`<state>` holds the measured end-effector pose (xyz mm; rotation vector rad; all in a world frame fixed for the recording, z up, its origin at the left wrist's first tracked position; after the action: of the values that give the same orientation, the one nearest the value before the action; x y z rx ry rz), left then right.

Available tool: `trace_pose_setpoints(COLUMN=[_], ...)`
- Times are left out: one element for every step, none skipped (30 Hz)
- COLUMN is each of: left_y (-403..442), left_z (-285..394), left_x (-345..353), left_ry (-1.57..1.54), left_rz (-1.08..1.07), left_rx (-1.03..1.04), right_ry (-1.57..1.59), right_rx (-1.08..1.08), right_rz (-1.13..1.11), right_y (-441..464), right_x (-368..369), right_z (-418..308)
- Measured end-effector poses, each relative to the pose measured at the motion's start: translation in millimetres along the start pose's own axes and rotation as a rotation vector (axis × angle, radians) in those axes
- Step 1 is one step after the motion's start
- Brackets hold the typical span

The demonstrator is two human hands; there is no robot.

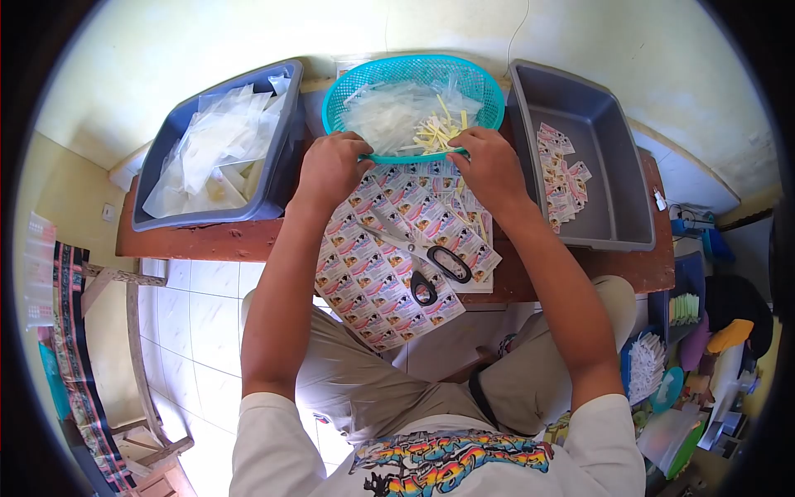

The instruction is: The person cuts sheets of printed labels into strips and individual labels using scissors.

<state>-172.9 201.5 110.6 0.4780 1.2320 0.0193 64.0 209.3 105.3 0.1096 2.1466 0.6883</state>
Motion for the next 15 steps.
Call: trace_pose_setpoints(left_y=[-0.5,-1.3,-2.6,-4.5,-6.5,-8.4,-10.4,-13.3,-16.4,-19.8,-25.2,-31.3,-38.5,-47.7,-56.4], left_z=[-0.5,2.0,4.4,5.1,9.0,13.4,16.6,22.6,29.0,35.3,42.7,50.7,60.3,67.9,74.8], left_x=[-0.2,-3.7,-6.5,-7.5,-10.0,-12.5,-15.3,-20.9,-26.4,-29.3,-33.4,-37.1,-36.7,-34.0,-30.4], left_ry=[0.0,-0.021,-0.041,-0.041,-0.045,-0.047,-0.045,-0.059,-0.074,-0.071,-0.104,-0.135,-0.131,-0.187,-0.242], left_rz=[0.004,0.037,0.07,0.073,0.095,0.117,0.121,0.162,0.203,0.208,0.229,0.249,0.251,0.252,0.252], left_rx=[-0.001,0.023,0.048,0.046,0.079,0.113,0.113,0.131,0.15,0.151,0.146,0.142,0.143,0.105,0.069], right_ry=[-0.001,-0.004,-0.007,-0.008,0.015,0.038,0.039,0.112,0.184,0.184,0.217,0.249,0.252,0.275,0.298], right_rx=[-0.004,-0.02,-0.036,-0.04,-0.036,-0.033,-0.037,0.006,0.049,0.045,0.115,0.186,0.183,0.17,0.158], right_rz=[0.001,0.018,0.036,0.035,0.038,0.042,0.044,-0.018,-0.08,-0.076,-0.123,-0.17,-0.167,-0.154,-0.139], right_y=[-0.3,-1.5,-3.4,-5.5,-7.7,-10.8,-14.5,-20.3,-27.5,-35.3,-46.2,-57.4,-66.8,-77.7,-87.2], right_x=[-2.5,-8.5,-14.0,-18.4,-23.6,-29.7,-37.1,-40.6,-42.4,-47.7,-48.1,-47.4,-48.3,-47.3,-46.8], right_z=[-1.9,-5.6,-8.4,-10.4,-12.3,-13.7,-16.5,-17.4,-18.8,-22.0,-20.5,-18.3,-17.9,-17.2,-16.3])
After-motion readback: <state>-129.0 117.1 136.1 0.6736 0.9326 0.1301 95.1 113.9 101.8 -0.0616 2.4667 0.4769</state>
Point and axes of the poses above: each hand's wrist, its own y-axis towards the middle knuckle, its own x-axis out of the palm, z = x × y, the point moved 8 cm from there along y, towards the middle knuckle, and after that the axes turned 12 degrees about z, right-handed, at the moved point
